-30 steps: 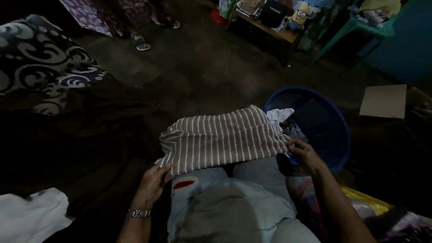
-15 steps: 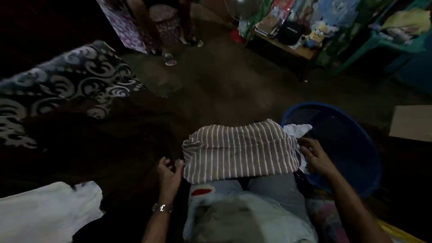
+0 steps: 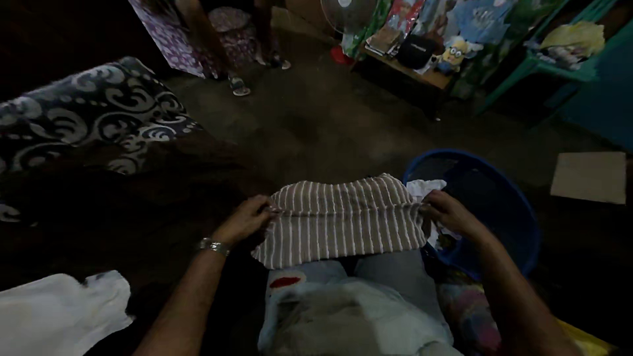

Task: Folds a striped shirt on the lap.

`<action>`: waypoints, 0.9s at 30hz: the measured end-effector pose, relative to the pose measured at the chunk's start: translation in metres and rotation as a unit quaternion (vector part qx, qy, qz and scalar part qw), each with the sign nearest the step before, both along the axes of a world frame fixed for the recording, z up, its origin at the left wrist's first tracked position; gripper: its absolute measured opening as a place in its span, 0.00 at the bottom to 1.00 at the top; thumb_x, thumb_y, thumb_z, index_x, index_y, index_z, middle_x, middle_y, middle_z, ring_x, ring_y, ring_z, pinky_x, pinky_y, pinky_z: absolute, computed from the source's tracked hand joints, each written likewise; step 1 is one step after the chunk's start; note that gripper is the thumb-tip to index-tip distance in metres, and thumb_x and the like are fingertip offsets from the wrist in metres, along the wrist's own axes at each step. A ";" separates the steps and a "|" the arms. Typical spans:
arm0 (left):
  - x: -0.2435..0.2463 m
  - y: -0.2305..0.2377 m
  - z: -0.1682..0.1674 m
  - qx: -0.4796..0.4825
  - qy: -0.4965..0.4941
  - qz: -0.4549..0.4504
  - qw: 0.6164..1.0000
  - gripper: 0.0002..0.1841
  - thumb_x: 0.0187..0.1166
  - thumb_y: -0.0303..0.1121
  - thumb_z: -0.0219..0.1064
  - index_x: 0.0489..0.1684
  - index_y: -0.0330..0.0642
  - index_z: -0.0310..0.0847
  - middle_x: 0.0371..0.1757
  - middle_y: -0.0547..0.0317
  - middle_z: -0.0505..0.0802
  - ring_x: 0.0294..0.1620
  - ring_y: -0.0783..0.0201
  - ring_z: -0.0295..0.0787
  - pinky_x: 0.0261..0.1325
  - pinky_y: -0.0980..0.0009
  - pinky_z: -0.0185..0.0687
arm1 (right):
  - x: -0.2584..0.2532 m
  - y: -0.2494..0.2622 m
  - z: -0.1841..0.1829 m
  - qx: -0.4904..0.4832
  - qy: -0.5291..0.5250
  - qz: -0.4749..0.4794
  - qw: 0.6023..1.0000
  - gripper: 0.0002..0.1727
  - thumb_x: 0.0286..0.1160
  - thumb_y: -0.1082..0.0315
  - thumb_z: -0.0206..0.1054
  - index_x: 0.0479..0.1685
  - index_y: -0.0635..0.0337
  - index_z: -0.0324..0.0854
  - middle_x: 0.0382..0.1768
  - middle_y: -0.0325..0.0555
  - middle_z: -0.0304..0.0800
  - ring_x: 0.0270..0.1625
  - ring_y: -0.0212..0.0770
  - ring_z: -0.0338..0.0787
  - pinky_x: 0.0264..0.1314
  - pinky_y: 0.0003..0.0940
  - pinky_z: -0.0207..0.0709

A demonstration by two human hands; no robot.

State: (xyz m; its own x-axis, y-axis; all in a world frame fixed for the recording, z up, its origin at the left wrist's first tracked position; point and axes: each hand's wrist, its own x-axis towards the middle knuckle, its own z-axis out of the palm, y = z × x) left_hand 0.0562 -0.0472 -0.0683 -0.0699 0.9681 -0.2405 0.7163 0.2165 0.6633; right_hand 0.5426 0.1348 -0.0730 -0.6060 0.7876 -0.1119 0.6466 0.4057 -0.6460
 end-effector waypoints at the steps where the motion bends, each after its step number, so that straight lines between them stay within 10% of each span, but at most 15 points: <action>1: -0.002 -0.001 0.006 0.004 -0.025 0.017 1.000 0.11 0.87 0.30 0.63 0.57 0.30 0.81 0.53 0.41 0.89 0.52 0.54 0.88 0.61 0.53 0.82 | 0.003 0.002 0.009 -0.009 0.019 -0.008 1.000 0.15 0.84 0.67 0.63 0.53 0.73 0.85 0.52 0.62 0.87 0.53 0.49 0.87 0.63 0.48 0.80; 6: -0.005 0.015 0.003 0.138 0.008 0.050 0.989 0.09 0.82 0.29 0.69 0.52 0.35 0.82 0.45 0.46 0.90 0.45 0.54 0.87 0.54 0.50 0.83 | -0.005 0.016 0.028 0.000 0.044 -0.067 0.997 0.12 0.86 0.68 0.62 0.49 0.70 0.83 0.38 0.51 0.87 0.39 0.35 0.85 0.48 0.36 0.81; 10: -0.016 0.029 -0.033 0.074 0.073 0.003 0.995 0.17 0.88 0.30 0.61 0.72 0.40 0.80 0.68 0.40 0.86 0.75 0.38 0.77 0.79 0.34 0.61 | -0.026 0.024 0.000 0.097 -0.069 -0.081 0.990 0.22 0.86 0.64 0.62 0.73 0.67 0.79 0.70 0.72 0.79 0.73 0.74 0.78 0.74 0.71 0.69; 13: -0.025 0.024 -0.045 0.016 0.018 0.020 0.999 0.22 0.85 0.21 0.56 0.77 0.41 0.76 0.74 0.43 0.83 0.79 0.41 0.73 0.80 0.38 0.63 | -0.050 0.005 -0.012 0.157 -0.021 -0.074 0.985 0.26 0.86 0.60 0.59 0.79 0.65 0.74 0.78 0.72 0.71 0.81 0.75 0.69 0.80 0.72 0.62; 20: -0.037 0.022 -0.059 -0.055 0.041 0.052 0.996 0.23 0.83 0.25 0.64 0.78 0.33 0.74 0.73 0.34 0.82 0.78 0.34 0.73 0.82 0.34 0.56 | -0.078 -0.004 -0.033 0.050 0.028 -0.024 0.998 0.29 0.92 0.53 0.47 0.85 0.56 0.70 0.87 0.61 0.62 0.89 0.63 0.61 0.88 0.63 0.55; 24: -0.056 0.017 -0.062 -0.029 0.059 0.074 0.995 0.10 0.77 0.26 0.72 0.50 0.30 0.88 0.58 0.33 0.87 0.66 0.33 0.78 0.72 0.32 0.65 | -0.055 0.009 -0.023 -0.080 0.106 -0.087 0.987 0.23 0.93 0.65 0.48 0.80 0.64 0.72 0.76 0.59 0.77 0.74 0.48 0.81 0.75 0.48 0.76; 27: -0.072 0.004 -0.058 -0.027 -0.013 0.142 0.989 0.10 0.86 0.30 0.64 0.55 0.31 0.83 0.51 0.36 0.89 0.52 0.43 0.85 0.58 0.39 0.77 | -0.039 0.014 -0.027 -0.121 0.089 -0.122 0.981 0.22 0.91 0.68 0.55 0.80 0.60 0.73 0.72 0.60 0.80 0.67 0.50 0.85 0.70 0.48 0.79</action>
